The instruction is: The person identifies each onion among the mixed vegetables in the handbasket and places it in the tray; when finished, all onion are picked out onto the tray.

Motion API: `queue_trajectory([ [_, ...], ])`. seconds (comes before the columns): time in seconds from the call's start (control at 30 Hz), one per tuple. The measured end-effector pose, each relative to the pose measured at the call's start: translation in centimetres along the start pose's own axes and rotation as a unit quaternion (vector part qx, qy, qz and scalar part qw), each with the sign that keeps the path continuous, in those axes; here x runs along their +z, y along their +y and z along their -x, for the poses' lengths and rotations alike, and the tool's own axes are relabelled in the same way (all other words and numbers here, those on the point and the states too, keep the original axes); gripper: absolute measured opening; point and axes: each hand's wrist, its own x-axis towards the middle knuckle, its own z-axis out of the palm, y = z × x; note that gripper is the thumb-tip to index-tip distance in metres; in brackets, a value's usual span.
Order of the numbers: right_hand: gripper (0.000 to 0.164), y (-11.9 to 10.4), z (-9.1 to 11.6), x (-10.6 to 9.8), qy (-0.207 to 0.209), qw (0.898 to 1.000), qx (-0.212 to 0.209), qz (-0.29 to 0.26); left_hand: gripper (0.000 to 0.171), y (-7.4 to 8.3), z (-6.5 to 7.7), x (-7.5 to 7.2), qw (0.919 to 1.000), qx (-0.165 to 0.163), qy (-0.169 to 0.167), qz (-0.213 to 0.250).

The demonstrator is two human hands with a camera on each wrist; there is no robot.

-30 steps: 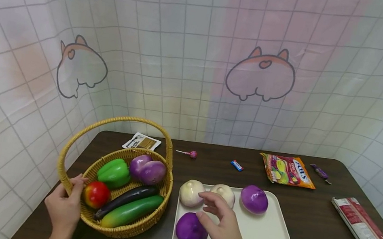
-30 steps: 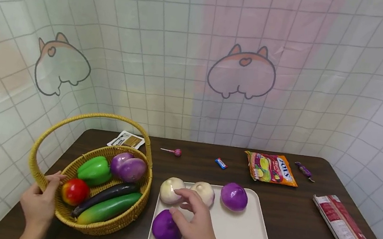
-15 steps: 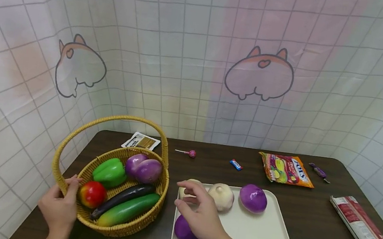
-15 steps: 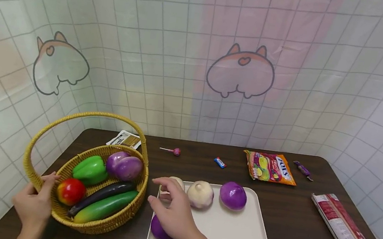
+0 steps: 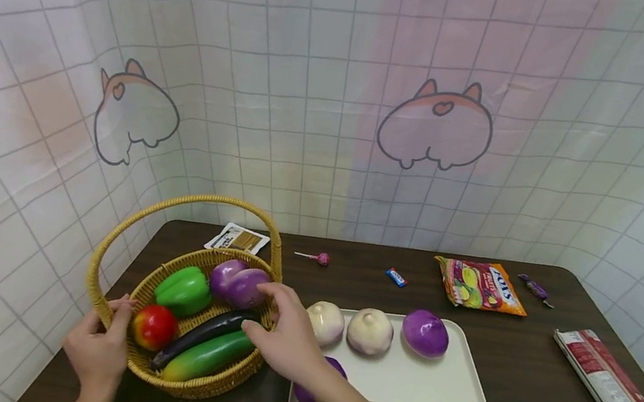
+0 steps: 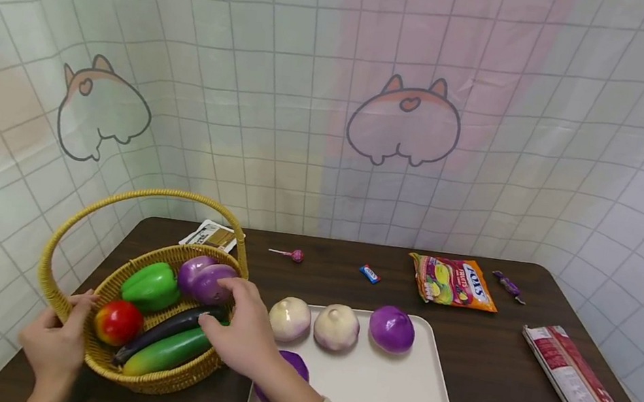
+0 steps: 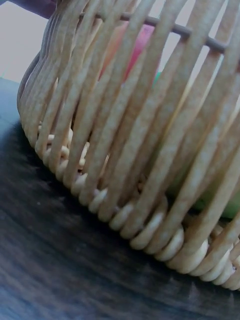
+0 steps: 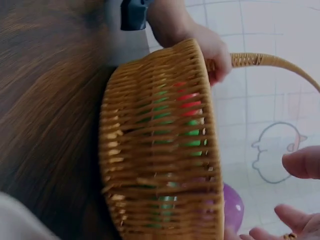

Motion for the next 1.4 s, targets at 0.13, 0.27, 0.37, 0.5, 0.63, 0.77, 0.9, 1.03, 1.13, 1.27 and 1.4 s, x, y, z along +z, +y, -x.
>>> queue_trajectory([
  [0.13, 0.059, -0.2, -1.2, 1.0, 0.020, 1.000, 0.014, 0.020, 0.006, 0.6, 0.1, 0.0, 0.9999, -0.013, -0.002, 0.003],
  [0.27, 0.057, -0.2, -2.4, 1.8, 0.046, 0.998, 0.022, 0.041, 0.006, 2.6, 0.3, -0.2, 0.9998, -0.013, -0.005, 0.015],
  [0.37, 0.058, 0.0, -3.2, 2.3, 0.060, 0.997, 0.031, 0.043, 0.006, 3.5, 0.3, -0.3, 0.9995, -0.004, -0.005, 0.030],
  [0.5, 0.063, 0.3, -4.0, 2.9, 0.072, 0.995, 0.046, 0.044, 0.004, 2.0, 0.2, -0.1, 0.9996, 0.004, -0.003, 0.027],
  [0.63, 0.065, 0.5, -4.6, 3.2, 0.081, 0.994, 0.061, 0.039, 0.003, 0.5, 0.0, 0.1, 0.9995, 0.001, -0.003, 0.032],
  [0.77, 0.067, 0.4, -5.0, 3.4, 0.083, 0.994, 0.059, 0.027, 0.003, 0.2, -0.1, 0.2, 0.9993, -0.002, -0.004, 0.038],
  [0.9, 0.066, 0.5, -5.0, 3.5, 0.069, 0.996, 0.050, 0.017, 0.005, 1.5, 0.1, 0.0, 0.9997, -0.006, -0.007, 0.024],
  [1.03, 0.064, 0.7, -4.9, 3.7, 0.056, 0.997, 0.042, 0.016, 0.008, 2.4, 0.3, -0.1, 0.9993, -0.013, -0.011, 0.033],
  [1.13, 0.066, 0.8, -5.0, 3.8, 0.046, 0.998, 0.041, 0.013, 0.008, 1.2, 0.1, 0.1, 0.9990, -0.016, -0.012, 0.039],
  [1.27, 0.071, 1.0, -5.2, 3.8, 0.025, 0.999, 0.040, 0.014, 0.006, 0.3, 0.1, 0.1, 0.9993, -0.016, -0.015, 0.030],
  [1.4, 0.067, 1.1, -5.4, 3.9, 0.009, 0.999, 0.036, 0.022, 0.005, 0.2, 0.1, 0.1, 0.9994, -0.020, -0.013, 0.024],
])
